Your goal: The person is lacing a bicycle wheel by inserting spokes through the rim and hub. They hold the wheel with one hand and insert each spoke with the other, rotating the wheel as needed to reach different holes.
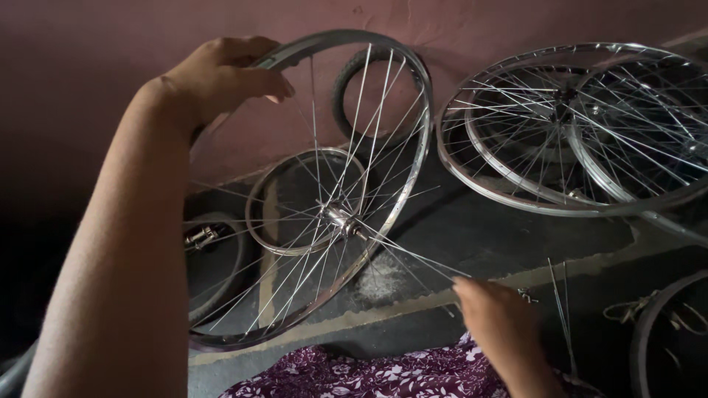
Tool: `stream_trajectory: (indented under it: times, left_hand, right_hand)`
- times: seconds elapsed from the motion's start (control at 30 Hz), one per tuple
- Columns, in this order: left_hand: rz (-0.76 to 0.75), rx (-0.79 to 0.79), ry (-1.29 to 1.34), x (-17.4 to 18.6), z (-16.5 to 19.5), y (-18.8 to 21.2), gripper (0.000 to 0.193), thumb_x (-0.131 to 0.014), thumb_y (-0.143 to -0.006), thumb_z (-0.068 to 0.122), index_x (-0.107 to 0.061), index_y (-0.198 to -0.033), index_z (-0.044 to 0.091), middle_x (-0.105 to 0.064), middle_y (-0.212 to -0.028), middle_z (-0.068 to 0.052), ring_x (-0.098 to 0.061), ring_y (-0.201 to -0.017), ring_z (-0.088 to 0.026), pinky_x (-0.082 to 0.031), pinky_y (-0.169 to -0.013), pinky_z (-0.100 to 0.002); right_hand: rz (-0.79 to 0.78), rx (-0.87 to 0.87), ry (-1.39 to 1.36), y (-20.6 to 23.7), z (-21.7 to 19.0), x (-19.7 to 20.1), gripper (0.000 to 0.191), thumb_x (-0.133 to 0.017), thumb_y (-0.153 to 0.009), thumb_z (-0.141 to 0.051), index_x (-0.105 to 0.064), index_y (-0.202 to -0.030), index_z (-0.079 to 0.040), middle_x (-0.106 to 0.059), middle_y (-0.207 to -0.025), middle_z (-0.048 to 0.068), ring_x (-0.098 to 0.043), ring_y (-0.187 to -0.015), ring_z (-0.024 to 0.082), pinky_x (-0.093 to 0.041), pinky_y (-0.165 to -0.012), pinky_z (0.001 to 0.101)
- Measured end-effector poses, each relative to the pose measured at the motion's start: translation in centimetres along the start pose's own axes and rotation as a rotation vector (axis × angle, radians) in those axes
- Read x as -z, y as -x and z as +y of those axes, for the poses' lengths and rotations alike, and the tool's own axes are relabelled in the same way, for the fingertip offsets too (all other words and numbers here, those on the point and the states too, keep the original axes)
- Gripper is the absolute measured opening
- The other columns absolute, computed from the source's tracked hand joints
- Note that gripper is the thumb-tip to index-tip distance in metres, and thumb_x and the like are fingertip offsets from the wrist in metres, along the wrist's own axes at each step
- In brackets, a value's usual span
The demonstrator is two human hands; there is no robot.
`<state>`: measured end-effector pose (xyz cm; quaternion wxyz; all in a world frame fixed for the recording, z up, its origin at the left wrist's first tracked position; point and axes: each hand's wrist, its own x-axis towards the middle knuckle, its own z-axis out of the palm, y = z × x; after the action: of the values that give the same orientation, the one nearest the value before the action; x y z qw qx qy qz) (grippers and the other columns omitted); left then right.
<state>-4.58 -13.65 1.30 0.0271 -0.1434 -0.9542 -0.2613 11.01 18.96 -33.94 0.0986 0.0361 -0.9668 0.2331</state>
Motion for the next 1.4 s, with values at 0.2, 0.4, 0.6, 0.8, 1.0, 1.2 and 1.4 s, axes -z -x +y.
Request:
stream_trajectory:
  times: [0.2,0.4,0.6,0.8,1.0,1.2,1.4]
  left_hand:
    - [0.015,0.034,0.009,0.8,-1.1,0.3,0.055,-0.069,-0.078,0.028,-0.068,-0.131,0.013,-0.078,-0.107,-0.006,-0.074,-0.107,-0.017,-0.054,-0.099,-0.036]
    - [0.058,0.052,-0.069,0.7,-1.6,0.6,0.058,-0.068,-0.078,0.031,-0.066,-0.134,0.017,-0.078,-0.107,-0.005,-0.073,-0.108,-0.018,-0.052,-0.100,-0.037]
    - [0.009,-0.007,0.057,0.7,-1.4,0.4,0.056,-0.068,-0.080,0.031,-0.065,-0.133,0.013,-0.078,-0.106,-0.006,-0.075,-0.105,-0.019,-0.057,-0.097,-0.037]
    - [0.039,0.081,-0.055,0.6,-0.5,0.8,0.054,-0.068,-0.081,0.027,-0.067,-0.134,0.015,-0.079,-0.105,-0.006,-0.073,-0.108,-0.017,-0.048,-0.103,-0.038]
    - [0.050,0.073,-0.003,0.4,-0.8,0.8,0.057,-0.067,-0.081,0.027,-0.064,-0.137,0.013,-0.078,-0.106,-0.007,-0.073,-0.107,-0.018,-0.052,-0.101,-0.039]
    - [0.014,-0.002,0.029,0.5,-1.1,0.4,0.055,-0.068,-0.081,0.027,-0.067,-0.133,0.009,-0.078,-0.108,-0.008,-0.074,-0.106,-0.019,-0.056,-0.100,-0.036]
    - [-0.009,-0.033,0.144,0.5,-1.4,0.6,0.054,-0.070,-0.081,0.023,-0.065,-0.132,0.006,-0.077,-0.108,-0.009,-0.075,-0.106,-0.019,-0.058,-0.100,-0.035]
  right_hand:
    - [0.010,-0.034,0.026,0.4,1.1,3.7,0.025,-0.061,-0.090,-0.030,-0.080,-0.102,-0.019,-0.080,-0.099,0.002,-0.075,-0.087,0.024,-0.060,-0.076,0.0390]
    - [-0.532,-0.304,-0.062,0.5,3.1,5.3,0.031,-0.062,-0.094,-0.046,-0.078,-0.112,-0.025,-0.082,-0.100,-0.004,-0.075,-0.091,0.014,-0.061,-0.085,0.0305]
    - [-0.338,-0.313,-0.460,-4.7,7.8,-1.9,0.045,-0.047,-0.100,-0.044,-0.075,-0.118,-0.013,-0.082,-0.111,0.004,-0.076,-0.100,0.018,-0.057,-0.092,0.0353]
    - [-0.674,-0.318,-1.029,-5.0,5.5,-10.0,0.031,-0.061,-0.098,-0.025,-0.074,-0.119,-0.006,-0.079,-0.097,0.011,-0.072,-0.085,0.019,-0.060,-0.083,0.0347]
    - [-0.579,-0.117,-0.781,-4.3,5.8,-5.8,0.022,-0.065,-0.092,-0.018,-0.082,-0.099,-0.005,-0.083,-0.079,0.007,-0.077,-0.072,0.016,-0.062,-0.073,0.0294]
    - [-0.533,0.018,-0.680,-3.1,6.3,-1.3,0.026,-0.063,-0.091,-0.022,-0.082,-0.087,-0.004,-0.085,-0.081,0.005,-0.079,-0.075,0.014,-0.059,-0.079,0.0303]
    - [-0.599,-0.016,-0.672,-2.3,7.1,-0.1,0.026,-0.068,-0.088,-0.024,-0.084,-0.084,-0.004,-0.086,-0.075,0.008,-0.080,-0.070,0.017,-0.061,-0.074,0.0293]
